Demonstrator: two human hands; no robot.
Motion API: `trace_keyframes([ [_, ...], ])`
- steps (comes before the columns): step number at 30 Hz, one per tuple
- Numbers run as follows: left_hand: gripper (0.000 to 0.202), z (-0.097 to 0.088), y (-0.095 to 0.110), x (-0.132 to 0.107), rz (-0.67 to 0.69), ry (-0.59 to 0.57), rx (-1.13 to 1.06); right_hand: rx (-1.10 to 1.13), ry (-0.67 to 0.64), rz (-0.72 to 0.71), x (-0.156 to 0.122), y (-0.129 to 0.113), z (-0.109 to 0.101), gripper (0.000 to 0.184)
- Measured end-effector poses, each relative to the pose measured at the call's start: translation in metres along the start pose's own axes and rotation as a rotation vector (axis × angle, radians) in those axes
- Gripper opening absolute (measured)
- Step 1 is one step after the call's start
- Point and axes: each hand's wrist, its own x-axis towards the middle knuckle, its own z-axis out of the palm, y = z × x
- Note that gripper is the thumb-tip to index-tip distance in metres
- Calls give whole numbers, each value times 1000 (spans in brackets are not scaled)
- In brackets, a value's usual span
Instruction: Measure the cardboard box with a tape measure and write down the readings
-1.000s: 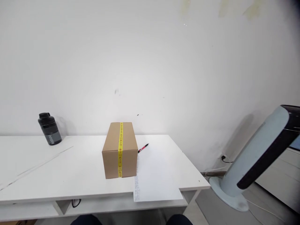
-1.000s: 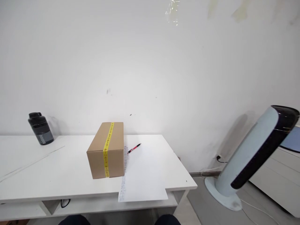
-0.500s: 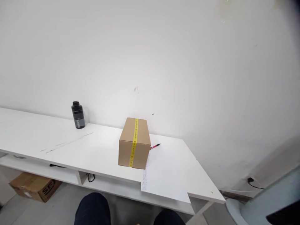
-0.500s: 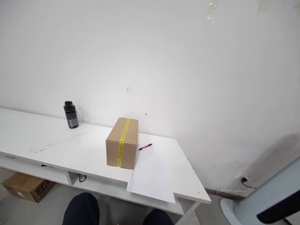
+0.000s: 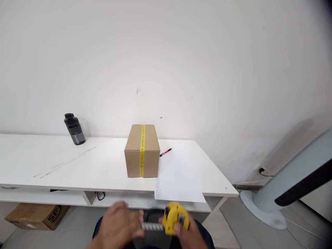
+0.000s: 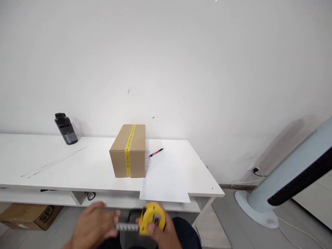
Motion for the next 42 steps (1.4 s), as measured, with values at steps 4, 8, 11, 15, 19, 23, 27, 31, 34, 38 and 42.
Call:
trace_keyframes([
  [4, 27, -41, -86, 64, -251, 47, 114, -61, 122, -345, 71, -87, -21, 56],
  [8, 42, -43, -149, 107, -450, -12, 149, -257, 86, -546, 142, -150, -30, 49],
  [11, 44, -39, -166, 107, -430, -63, 131, -315, 42, -506, 167, -160, -30, 55],
  [15, 44, -43, -170, 89, -350, -210, 150, -393, -16, -458, 171, -149, -29, 50],
  [19, 45, -47, -166, 83, -293, -331, 213, -407, -60, -418, 174, -143, -20, 50],
  [23, 48, -45, -151, 91, -293, -339, 188, -399, -87, -391, 180, -146, -12, 51],
  [27, 47, -42, -143, 98, -303, -326, 190, -404, -116, -373, 178, -147, -10, 47],
  [31, 42, -43, -148, 97, -264, -273, 244, -398, -98, -379, 172, -147, -9, 48],
  [34, 31, -49, -143, 96, -216, -155, 306, -375, -81, -405, 159, -148, -8, 46],
  [38, 21, -51, -106, 104, -153, 46, 243, -333, -74, -450, 128, -145, -2, 46],
  [42, 17, -30, -56, 123, -199, 68, -74, -323, -118, -459, 95, -130, 11, 45],
])
